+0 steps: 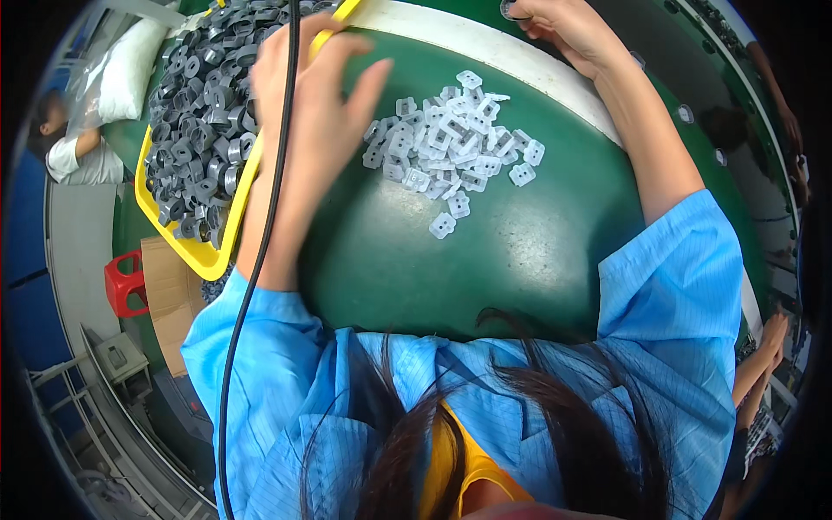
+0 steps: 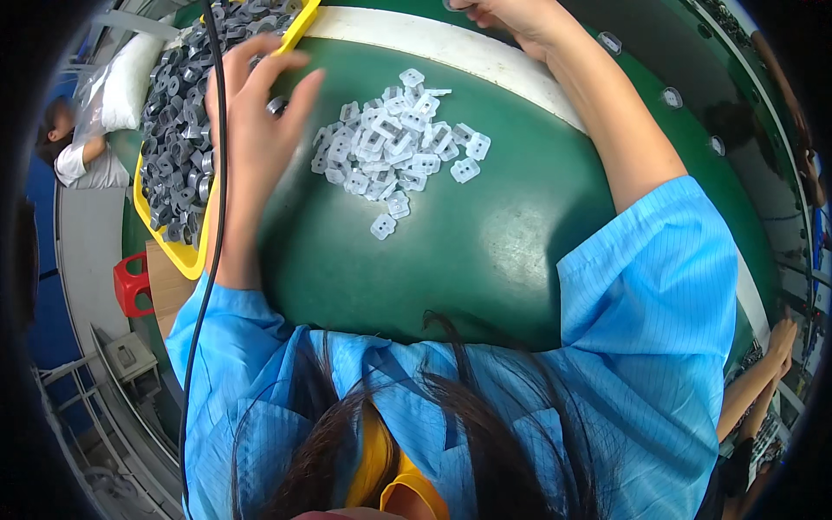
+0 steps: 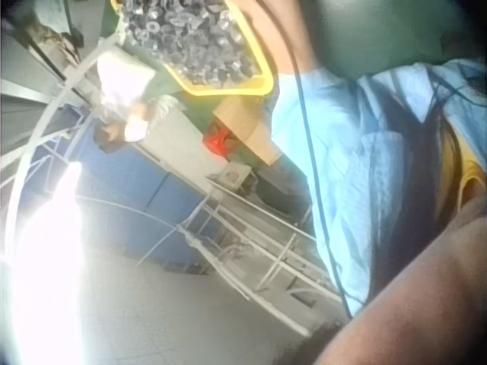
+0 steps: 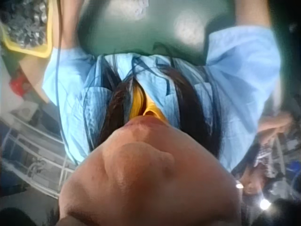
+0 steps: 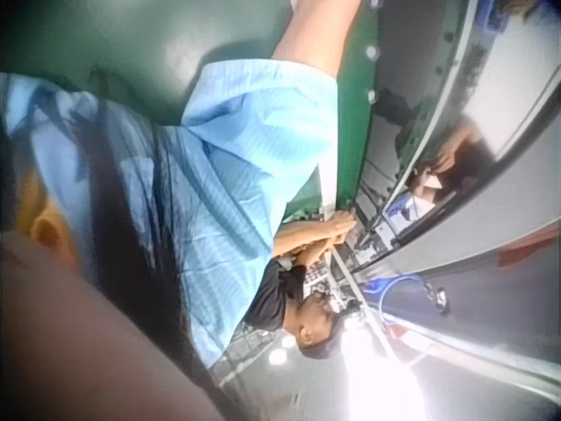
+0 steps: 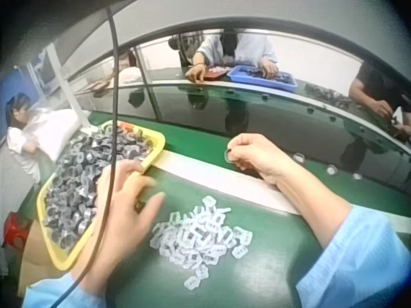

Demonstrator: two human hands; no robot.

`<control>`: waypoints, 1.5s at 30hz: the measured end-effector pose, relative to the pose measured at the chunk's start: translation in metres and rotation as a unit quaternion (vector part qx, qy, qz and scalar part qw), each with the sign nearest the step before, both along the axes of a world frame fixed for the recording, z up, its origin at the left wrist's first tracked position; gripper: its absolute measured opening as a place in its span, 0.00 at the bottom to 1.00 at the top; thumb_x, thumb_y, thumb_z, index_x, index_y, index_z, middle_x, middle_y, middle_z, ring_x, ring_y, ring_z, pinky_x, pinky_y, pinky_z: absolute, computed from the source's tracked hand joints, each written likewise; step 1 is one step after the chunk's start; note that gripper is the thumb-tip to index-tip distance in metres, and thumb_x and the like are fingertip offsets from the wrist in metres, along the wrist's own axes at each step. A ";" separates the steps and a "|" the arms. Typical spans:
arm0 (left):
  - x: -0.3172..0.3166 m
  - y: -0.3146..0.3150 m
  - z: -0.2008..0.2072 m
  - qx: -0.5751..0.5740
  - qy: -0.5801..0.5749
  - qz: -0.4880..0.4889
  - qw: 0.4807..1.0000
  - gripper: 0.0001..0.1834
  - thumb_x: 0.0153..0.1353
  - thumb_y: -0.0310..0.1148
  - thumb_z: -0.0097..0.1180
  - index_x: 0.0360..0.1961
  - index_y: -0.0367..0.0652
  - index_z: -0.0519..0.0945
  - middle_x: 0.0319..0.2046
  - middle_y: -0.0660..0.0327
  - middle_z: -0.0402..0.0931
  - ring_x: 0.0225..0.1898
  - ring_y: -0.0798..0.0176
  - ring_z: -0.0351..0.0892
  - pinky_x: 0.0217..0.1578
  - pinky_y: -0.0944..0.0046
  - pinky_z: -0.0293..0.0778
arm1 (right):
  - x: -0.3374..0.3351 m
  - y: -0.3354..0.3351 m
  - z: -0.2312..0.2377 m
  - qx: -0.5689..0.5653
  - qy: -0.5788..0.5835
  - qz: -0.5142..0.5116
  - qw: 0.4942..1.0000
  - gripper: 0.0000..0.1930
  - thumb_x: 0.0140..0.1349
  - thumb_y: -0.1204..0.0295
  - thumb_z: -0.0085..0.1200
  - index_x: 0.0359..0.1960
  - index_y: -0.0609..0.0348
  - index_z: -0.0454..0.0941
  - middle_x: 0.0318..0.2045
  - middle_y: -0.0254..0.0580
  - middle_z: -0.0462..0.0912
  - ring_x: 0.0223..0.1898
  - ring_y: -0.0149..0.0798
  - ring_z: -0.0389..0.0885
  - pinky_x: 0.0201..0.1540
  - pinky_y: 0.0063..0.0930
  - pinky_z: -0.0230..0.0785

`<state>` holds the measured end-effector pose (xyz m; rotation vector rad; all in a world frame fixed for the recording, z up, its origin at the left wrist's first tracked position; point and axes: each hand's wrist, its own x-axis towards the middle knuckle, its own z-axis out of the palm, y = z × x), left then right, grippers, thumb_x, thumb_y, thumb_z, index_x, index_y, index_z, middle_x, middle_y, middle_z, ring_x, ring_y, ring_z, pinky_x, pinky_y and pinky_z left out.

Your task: The recorder is assembling small plastic keyboard components by snapping white clips into grey keycaps at a factory assembly line.

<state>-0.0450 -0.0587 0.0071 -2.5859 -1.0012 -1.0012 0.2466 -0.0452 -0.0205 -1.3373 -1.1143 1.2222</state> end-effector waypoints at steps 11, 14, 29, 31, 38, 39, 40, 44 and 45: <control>-0.028 -0.002 -0.012 -0.030 -0.025 -0.048 0.998 0.11 0.53 0.28 0.66 0.38 0.38 0.81 0.42 0.54 0.79 0.47 0.50 0.78 0.47 0.55 0.72 | -0.027 -0.028 0.040 0.081 -0.343 0.148 0.924 0.12 0.55 0.71 0.59 0.39 0.64 0.82 0.32 0.47 0.85 0.36 0.35 0.82 0.42 0.28 0.73; 0.011 0.001 0.001 -0.299 -0.146 -0.041 0.942 0.14 0.63 0.31 0.60 0.47 0.35 0.76 0.33 0.55 0.82 0.35 0.64 0.82 0.36 0.67 0.77 | -0.036 -0.036 0.044 0.087 -0.355 0.218 0.905 0.12 0.55 0.71 0.59 0.38 0.64 0.82 0.32 0.47 0.85 0.35 0.34 0.81 0.41 0.27 0.73; 0.039 0.045 -0.029 -0.640 -0.428 -0.145 0.622 0.20 0.68 0.25 0.48 0.61 0.39 0.65 0.38 0.58 0.77 0.36 0.65 0.79 0.36 0.71 0.75 | -0.057 -0.037 0.019 0.174 -0.366 0.116 0.907 0.09 0.56 0.72 0.62 0.36 0.66 0.83 0.30 0.42 0.85 0.32 0.29 0.80 0.38 0.23 0.72; 0.040 0.044 -0.028 -0.627 -0.437 -0.149 0.627 0.19 0.67 0.24 0.48 0.58 0.39 0.66 0.39 0.57 0.76 0.36 0.66 0.78 0.37 0.70 0.76 | -0.062 -0.039 0.014 0.204 -0.402 0.092 0.888 0.09 0.56 0.72 0.62 0.36 0.66 0.83 0.30 0.41 0.85 0.31 0.29 0.80 0.37 0.22 0.72; 0.049 0.038 -0.035 -0.606 -0.434 -0.160 0.647 0.14 0.66 0.23 0.48 0.53 0.38 0.68 0.38 0.59 0.77 0.36 0.68 0.78 0.37 0.71 0.75 | -0.071 -0.036 0.015 0.181 -0.340 0.078 0.920 0.09 0.56 0.73 0.63 0.34 0.66 0.83 0.29 0.39 0.84 0.30 0.27 0.79 0.36 0.21 0.72; 0.048 0.038 -0.033 -0.603 -0.418 -0.156 0.661 0.14 0.66 0.23 0.48 0.53 0.38 0.68 0.38 0.59 0.77 0.36 0.68 0.78 0.37 0.71 0.75 | -0.067 -0.033 0.020 0.136 -0.245 0.066 0.958 0.08 0.56 0.73 0.63 0.34 0.66 0.83 0.28 0.39 0.84 0.29 0.26 0.79 0.36 0.20 0.72; 0.050 0.037 -0.032 -0.605 -0.399 -0.154 0.672 0.14 0.67 0.23 0.48 0.53 0.37 0.68 0.38 0.59 0.77 0.36 0.68 0.77 0.37 0.71 0.75 | -0.062 -0.030 0.023 0.101 -0.158 0.045 0.981 0.08 0.57 0.73 0.64 0.34 0.66 0.83 0.28 0.39 0.84 0.29 0.26 0.79 0.35 0.20 0.72; 0.058 0.026 -0.033 -0.597 -0.388 -0.187 0.677 0.14 0.67 0.23 0.47 0.54 0.37 0.67 0.38 0.59 0.76 0.35 0.69 0.77 0.37 0.71 0.75 | -0.056 -0.027 0.024 0.125 -0.111 -0.011 0.986 0.08 0.57 0.73 0.64 0.34 0.67 0.83 0.29 0.39 0.84 0.29 0.26 0.79 0.36 0.20 0.73; 0.060 0.023 -0.034 -0.595 -0.391 -0.196 0.674 0.14 0.67 0.23 0.47 0.54 0.37 0.67 0.38 0.59 0.76 0.35 0.69 0.77 0.37 0.71 0.75 | -0.054 -0.024 0.019 0.133 -0.109 -0.006 0.985 0.08 0.57 0.74 0.64 0.35 0.67 0.83 0.29 0.39 0.84 0.30 0.26 0.80 0.36 0.20 0.73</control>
